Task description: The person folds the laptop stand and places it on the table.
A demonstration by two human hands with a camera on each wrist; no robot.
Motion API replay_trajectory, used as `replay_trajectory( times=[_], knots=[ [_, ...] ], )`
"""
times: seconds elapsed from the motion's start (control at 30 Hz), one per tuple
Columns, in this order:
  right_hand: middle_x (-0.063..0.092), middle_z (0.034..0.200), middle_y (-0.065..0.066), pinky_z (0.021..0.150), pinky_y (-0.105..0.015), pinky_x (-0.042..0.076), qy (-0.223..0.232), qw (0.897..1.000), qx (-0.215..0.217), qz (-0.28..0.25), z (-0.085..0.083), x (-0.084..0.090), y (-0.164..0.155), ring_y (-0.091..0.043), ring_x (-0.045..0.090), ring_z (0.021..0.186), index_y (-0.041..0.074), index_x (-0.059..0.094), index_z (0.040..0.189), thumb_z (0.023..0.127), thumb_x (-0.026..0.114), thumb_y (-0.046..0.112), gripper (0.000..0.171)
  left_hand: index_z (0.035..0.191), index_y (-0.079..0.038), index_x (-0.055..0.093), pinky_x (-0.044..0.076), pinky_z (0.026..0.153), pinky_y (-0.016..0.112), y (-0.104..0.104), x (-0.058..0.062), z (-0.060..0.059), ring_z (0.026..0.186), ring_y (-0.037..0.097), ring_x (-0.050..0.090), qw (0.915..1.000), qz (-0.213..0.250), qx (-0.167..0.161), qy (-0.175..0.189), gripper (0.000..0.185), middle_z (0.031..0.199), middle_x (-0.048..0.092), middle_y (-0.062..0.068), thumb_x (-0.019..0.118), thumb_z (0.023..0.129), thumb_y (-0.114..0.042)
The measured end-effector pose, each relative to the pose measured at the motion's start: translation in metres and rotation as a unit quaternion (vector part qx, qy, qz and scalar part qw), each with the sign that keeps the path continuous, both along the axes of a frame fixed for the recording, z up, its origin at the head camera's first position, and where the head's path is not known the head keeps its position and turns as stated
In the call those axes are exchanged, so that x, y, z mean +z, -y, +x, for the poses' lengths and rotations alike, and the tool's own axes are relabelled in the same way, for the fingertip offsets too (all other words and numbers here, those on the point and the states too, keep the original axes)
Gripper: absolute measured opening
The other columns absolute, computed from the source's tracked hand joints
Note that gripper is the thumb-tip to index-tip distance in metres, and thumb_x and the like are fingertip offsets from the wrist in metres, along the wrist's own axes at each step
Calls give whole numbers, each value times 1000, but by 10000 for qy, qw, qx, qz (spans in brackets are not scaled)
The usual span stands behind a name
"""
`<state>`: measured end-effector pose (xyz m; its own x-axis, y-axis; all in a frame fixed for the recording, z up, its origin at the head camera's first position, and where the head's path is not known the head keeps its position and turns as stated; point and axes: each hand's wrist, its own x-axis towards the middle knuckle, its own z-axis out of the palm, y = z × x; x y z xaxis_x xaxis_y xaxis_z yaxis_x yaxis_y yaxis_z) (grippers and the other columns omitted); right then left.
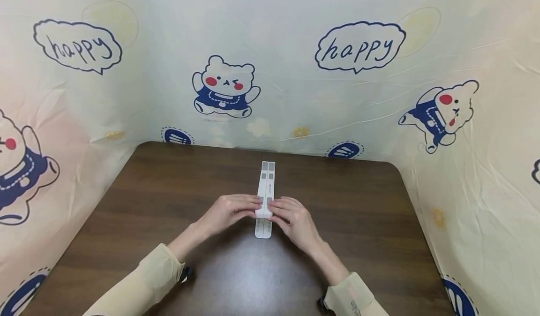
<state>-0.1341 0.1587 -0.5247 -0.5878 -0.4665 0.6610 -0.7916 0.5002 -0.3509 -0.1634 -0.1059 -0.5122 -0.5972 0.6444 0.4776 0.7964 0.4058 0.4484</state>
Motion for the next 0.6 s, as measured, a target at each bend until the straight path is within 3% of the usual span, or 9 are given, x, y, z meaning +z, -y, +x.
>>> replay_trajectory(
  times=[0.1, 0.37, 0.6],
  knots=[
    [85, 117, -18, 101, -59, 64, -271, 9991, 42, 314, 5, -8, 0, -35, 83, 110, -1, 84, 117, 74, 98, -1, 46, 123, -9, 84, 64, 107, 42, 1, -8, 3, 124, 26, 79, 9998, -191, -6, -37, 31, 132, 81, 11, 87, 92, -15],
    [84, 120, -17, 100, -48, 66, -762, 9912, -71, 1077, 16, -29, -1, -33, 83, 113, 0, 83, 120, 72, 100, 8, 52, 124, -9, 84, 65, 106, 41, -1, -31, 12, 124, 24, 80, 9968, -584, 13, -550, 30, 129, 82, 10, 86, 94, -16],
    [84, 120, -17, 93, -42, 68, -874, 9874, -232, 1297, 22, -47, 4, -30, 83, 112, -1, 83, 119, 73, 100, 9, 50, 121, -9, 85, 65, 105, 39, -2, -47, 19, 124, 23, 79, 9946, -708, 162, -736, 27, 127, 83, 8, 85, 94, -15]
  ],
)
